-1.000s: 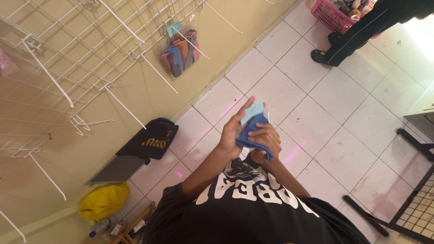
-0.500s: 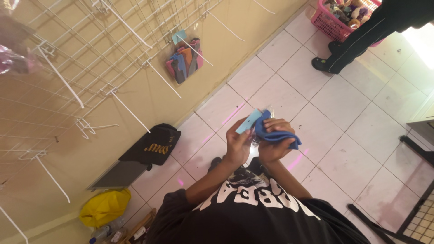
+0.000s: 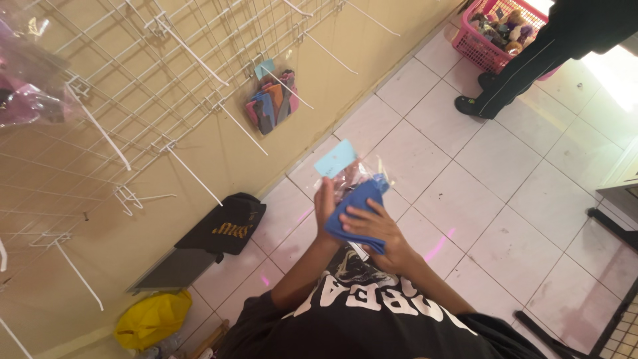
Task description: The person wipes several plastic hair clips and their packaging using a blue cloth, handling each item individually before placing it back on a display rack or shelf.
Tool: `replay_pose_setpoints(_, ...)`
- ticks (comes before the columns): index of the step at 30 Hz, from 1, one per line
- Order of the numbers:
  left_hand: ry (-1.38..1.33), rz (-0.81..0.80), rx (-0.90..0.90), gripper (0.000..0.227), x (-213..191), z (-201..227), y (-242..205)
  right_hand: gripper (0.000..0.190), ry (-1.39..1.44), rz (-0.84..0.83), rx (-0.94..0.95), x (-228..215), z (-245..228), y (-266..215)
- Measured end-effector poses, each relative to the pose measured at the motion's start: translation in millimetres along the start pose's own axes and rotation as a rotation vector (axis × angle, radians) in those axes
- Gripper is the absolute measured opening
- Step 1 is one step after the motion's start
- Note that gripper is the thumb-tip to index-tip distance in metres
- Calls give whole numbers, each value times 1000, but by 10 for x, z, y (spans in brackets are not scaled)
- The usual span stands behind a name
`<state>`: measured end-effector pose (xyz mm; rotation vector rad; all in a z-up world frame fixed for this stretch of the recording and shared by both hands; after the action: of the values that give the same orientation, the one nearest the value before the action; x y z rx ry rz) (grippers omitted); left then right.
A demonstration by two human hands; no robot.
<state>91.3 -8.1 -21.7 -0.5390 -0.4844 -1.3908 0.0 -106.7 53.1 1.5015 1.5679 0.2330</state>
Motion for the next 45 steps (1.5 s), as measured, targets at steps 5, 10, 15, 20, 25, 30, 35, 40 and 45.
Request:
replay_pose_setpoints(5,-242,206,-156,59,-84,295,175,40,236,328,1196,-189,1291,-1060)
replay_pose_setpoints(10,-79,-10,-128,69,24,252,129,46,725,1083,531,-1086,955,-530)
replay_pose_setpoints(15,-130,-22,-382,60,112,-231,-30,43,-278,119,178,-82,89,489)
replay_pose_setpoints(20,-455,-81,-655,67,194,-113,61,47,-233,11,33,232,-93,368)
replay_pose_setpoints(25,-379,103,-374,59,107,411,345,43,1077,300,702,189,717,-226)
replay_pose_setpoints(30,-352,-3,-291,59,64,302,300,58,936,993,1166,-364,1514,-692)
replay_pose_setpoints(35,-133,-324,-325,64,236,-480,48,50,208,1047,1006,-609,1417,-492)
replay_pose_setpoints(40,-41,-218,-540,57,206,-639,143,44,-227,299,41,-14,383,458)
replay_pose_setpoints(45,-435,-186,-502,56,268,-28,335,29,-52,72,59,250,355,229)
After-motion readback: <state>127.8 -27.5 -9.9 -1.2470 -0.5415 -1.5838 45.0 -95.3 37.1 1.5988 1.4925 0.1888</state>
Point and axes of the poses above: each hand's wrist, its own y-axis towards the middle knuckle, its own x-axis out of the palm, z = x × y, the point moved 10 cm from there along y, towards the middle knuckle, and after that the axes turned 15 degrees about z, right-handed, at the moved point
